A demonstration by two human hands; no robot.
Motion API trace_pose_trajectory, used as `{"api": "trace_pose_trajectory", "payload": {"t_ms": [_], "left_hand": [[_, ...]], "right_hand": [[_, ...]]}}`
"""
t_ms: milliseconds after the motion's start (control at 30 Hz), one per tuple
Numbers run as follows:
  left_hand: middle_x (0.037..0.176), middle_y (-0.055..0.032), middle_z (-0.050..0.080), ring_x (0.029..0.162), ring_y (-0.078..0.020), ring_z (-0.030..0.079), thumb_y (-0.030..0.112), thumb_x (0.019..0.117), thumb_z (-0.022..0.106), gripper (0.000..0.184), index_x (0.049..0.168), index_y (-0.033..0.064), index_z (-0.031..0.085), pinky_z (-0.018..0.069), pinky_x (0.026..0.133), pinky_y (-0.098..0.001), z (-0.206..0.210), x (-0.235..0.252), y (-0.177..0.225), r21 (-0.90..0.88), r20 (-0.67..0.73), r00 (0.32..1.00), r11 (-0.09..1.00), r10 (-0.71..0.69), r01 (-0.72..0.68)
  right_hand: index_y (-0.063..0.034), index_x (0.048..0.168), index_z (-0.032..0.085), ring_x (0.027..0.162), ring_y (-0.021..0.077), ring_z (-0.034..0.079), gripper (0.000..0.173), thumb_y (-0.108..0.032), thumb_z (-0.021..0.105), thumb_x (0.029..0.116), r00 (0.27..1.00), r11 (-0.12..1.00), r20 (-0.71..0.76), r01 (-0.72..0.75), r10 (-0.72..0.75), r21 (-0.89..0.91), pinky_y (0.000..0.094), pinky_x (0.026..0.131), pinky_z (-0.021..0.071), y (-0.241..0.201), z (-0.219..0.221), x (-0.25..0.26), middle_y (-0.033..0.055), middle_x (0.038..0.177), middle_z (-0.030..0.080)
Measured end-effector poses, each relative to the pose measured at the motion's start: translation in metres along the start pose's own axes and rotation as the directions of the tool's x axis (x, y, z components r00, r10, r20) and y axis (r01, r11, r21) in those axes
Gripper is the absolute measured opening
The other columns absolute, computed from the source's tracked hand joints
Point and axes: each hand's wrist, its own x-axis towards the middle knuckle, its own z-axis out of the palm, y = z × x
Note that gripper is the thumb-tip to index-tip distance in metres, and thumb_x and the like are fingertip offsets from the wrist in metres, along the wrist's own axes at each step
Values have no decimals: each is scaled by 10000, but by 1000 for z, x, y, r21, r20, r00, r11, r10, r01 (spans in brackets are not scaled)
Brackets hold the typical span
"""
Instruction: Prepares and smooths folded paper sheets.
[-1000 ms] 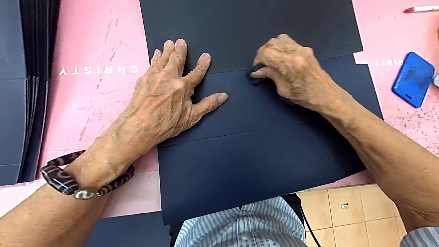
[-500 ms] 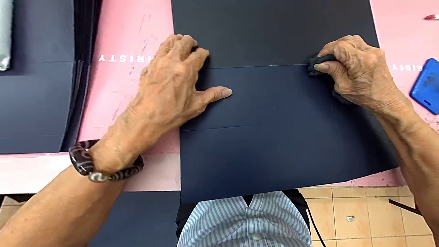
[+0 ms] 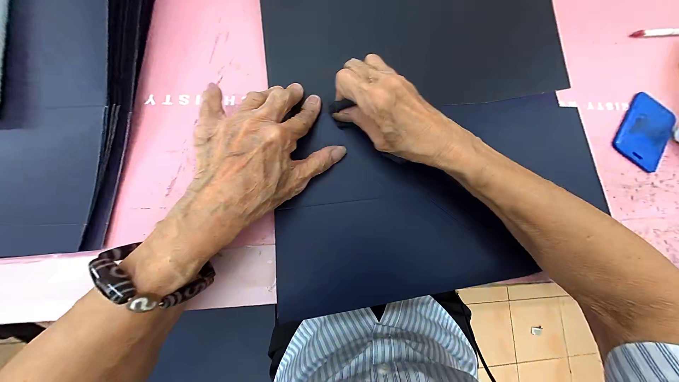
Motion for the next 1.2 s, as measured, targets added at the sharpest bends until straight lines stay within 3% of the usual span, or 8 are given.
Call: {"api": "trace_pose_trajectory", "payload": {"t_ms": [200,267,467,567,667,767,867,1200], "left_hand": [[1477,-176,566,1331,-403,556,781,918,398,863,1468,139,574,358,1040,-693,1,6,-18,-123,5,1000,992,11,-11],[1463,-177,576,1320,-407,566,791,861,480,954,1540,121,464,381,1027,-695,-3,8,-22,-178,34,999,984,9,-3],[1409,-126,633,1133,-414,626,713,829,607,1045,1623,115,284,398,924,-652,-4,10,-15,-177,-10,1000,984,-7,5],[1366,-160,634,1199,-446,611,682,859,626,1028,1625,117,237,368,988,-743,-6,1,-14,-180,1,999,983,-43,42],[1438,-75,613,1216,-388,627,752,874,550,1003,1626,158,254,364,976,-744,-4,-3,-17,-136,-5,999,989,-53,52],[1360,-86,655,1154,-365,663,776,877,506,887,1520,166,466,382,929,-754,2,0,-22,-120,-48,999,993,-20,15],[1445,-75,611,1341,-320,572,789,869,488,822,1392,170,630,295,1047,-773,10,3,-24,-164,-57,998,986,-10,0],[1501,-75,562,1340,-372,557,732,902,523,748,1400,184,622,295,996,-800,0,0,-21,-131,13,1000,991,-19,21]], "right_hand": [[71,1063,644,1041,399,618,226,-126,537,1036,974,965,-1,-224,226,-135,485,933,471,46,-72,-94,260,1053,662],[63,1068,644,1013,372,601,226,-139,549,1034,958,948,-35,-286,284,-139,447,910,443,48,-77,-104,259,1064,654],[48,989,681,1038,396,638,160,-91,604,975,993,993,-38,-115,115,-8,513,918,479,-6,-6,-9,220,1005,689],[35,1064,706,1026,349,656,165,-52,657,932,999,998,-44,-19,22,57,467,865,507,-25,26,32,176,1028,704],[20,1007,703,929,323,630,115,-59,635,958,999,997,-27,30,-28,76,440,802,480,-9,16,17,150,937,672],[-1,1004,688,945,318,620,130,-88,593,992,998,998,-8,-62,62,17,453,834,480,17,-17,-28,141,951,671],[-22,1014,685,936,298,597,145,-129,589,998,984,985,-46,-172,170,-34,430,832,448,30,-37,-58,128,973,672],[24,996,706,971,354,647,124,-72,633,968,999,997,8,-41,40,65,469,812,491,-6,8,9,172,968,687]]}}
